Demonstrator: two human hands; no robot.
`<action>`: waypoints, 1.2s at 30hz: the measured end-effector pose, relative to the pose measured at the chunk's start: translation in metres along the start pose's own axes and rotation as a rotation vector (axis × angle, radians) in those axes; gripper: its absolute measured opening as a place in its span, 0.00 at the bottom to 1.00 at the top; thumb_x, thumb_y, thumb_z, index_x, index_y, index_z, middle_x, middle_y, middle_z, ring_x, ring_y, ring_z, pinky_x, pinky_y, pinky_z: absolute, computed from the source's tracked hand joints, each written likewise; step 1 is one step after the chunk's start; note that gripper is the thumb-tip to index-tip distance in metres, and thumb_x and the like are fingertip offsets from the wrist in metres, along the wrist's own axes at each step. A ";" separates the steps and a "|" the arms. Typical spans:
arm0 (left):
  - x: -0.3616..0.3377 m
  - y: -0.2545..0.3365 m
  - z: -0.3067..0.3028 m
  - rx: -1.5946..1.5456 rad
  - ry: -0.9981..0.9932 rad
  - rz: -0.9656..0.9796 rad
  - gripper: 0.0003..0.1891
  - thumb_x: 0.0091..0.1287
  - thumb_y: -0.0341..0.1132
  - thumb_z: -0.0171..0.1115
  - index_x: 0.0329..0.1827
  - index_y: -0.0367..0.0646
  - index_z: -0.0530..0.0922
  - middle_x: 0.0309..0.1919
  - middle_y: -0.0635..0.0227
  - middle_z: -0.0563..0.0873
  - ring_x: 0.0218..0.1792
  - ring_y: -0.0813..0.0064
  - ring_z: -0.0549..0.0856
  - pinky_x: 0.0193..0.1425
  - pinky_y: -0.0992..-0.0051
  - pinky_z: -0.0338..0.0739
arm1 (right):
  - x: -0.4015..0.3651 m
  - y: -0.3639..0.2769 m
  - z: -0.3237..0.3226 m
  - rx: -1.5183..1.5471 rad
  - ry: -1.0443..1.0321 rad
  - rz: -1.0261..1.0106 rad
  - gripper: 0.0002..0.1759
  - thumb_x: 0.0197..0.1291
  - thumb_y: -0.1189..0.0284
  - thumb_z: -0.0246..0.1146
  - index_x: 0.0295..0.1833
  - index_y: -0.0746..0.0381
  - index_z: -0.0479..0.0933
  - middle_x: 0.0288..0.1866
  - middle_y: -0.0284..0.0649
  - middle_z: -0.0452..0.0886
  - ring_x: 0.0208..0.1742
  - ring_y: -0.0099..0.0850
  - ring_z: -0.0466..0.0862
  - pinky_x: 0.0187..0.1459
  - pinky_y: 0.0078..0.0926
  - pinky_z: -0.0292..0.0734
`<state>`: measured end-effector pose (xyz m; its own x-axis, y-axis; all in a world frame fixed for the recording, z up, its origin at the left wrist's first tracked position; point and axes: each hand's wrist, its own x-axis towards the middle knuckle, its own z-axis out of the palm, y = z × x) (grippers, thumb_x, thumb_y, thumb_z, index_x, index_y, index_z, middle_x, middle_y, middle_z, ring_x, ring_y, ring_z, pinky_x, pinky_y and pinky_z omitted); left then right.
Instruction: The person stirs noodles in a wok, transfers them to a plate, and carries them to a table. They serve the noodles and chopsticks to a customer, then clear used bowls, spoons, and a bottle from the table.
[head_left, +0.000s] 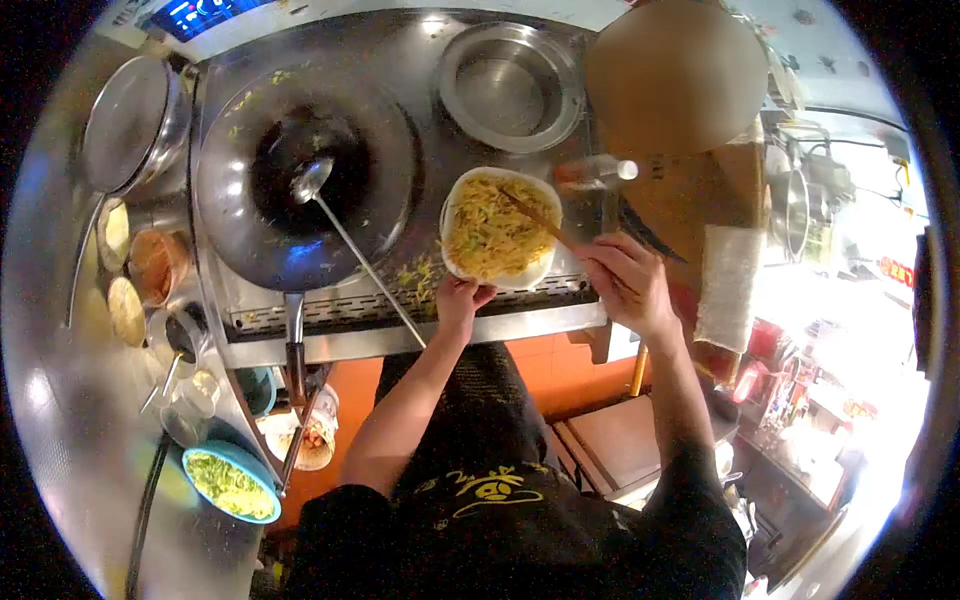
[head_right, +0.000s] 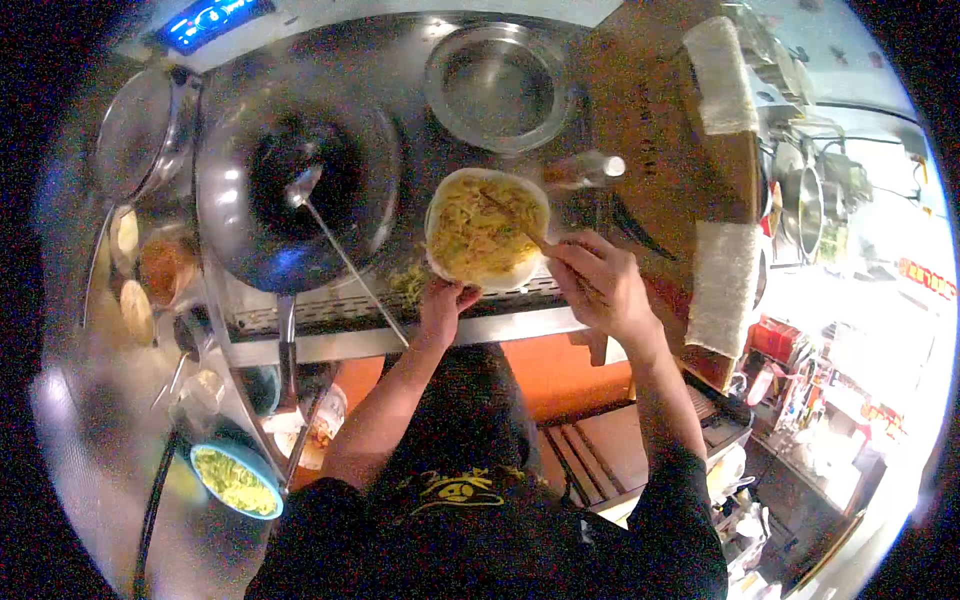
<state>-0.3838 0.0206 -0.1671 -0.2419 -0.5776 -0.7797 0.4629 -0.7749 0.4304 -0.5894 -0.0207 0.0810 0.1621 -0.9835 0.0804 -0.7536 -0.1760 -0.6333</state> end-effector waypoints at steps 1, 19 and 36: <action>-0.002 0.001 0.003 0.002 0.029 -0.001 0.10 0.74 0.28 0.55 0.54 0.35 0.75 0.42 0.57 0.85 0.38 0.67 0.88 0.47 0.65 0.89 | -0.005 -0.004 0.003 0.050 0.028 0.019 0.08 0.55 0.82 0.68 0.42 0.66 0.82 0.38 0.46 0.84 0.32 0.40 0.86 0.33 0.31 0.81; 0.002 -0.006 -0.002 0.008 -0.038 0.067 0.08 0.74 0.28 0.53 0.51 0.34 0.72 0.41 0.56 0.85 0.39 0.65 0.88 0.48 0.66 0.89 | -0.053 0.024 0.080 0.376 0.151 0.291 0.03 0.61 0.83 0.65 0.41 0.70 0.81 0.35 0.44 0.82 0.34 0.31 0.83 0.36 0.24 0.77; 0.001 -0.004 -0.004 0.028 -0.059 0.054 0.09 0.74 0.29 0.53 0.52 0.33 0.73 0.44 0.58 0.84 0.42 0.65 0.87 0.51 0.65 0.88 | -0.058 0.010 0.064 0.500 0.111 0.346 0.02 0.62 0.81 0.66 0.39 0.69 0.81 0.35 0.42 0.83 0.34 0.27 0.82 0.36 0.23 0.76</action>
<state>-0.3824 0.0242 -0.1716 -0.2674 -0.6321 -0.7272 0.4528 -0.7487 0.4843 -0.5656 0.0372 0.0208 -0.1256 -0.9833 -0.1314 -0.3569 0.1683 -0.9188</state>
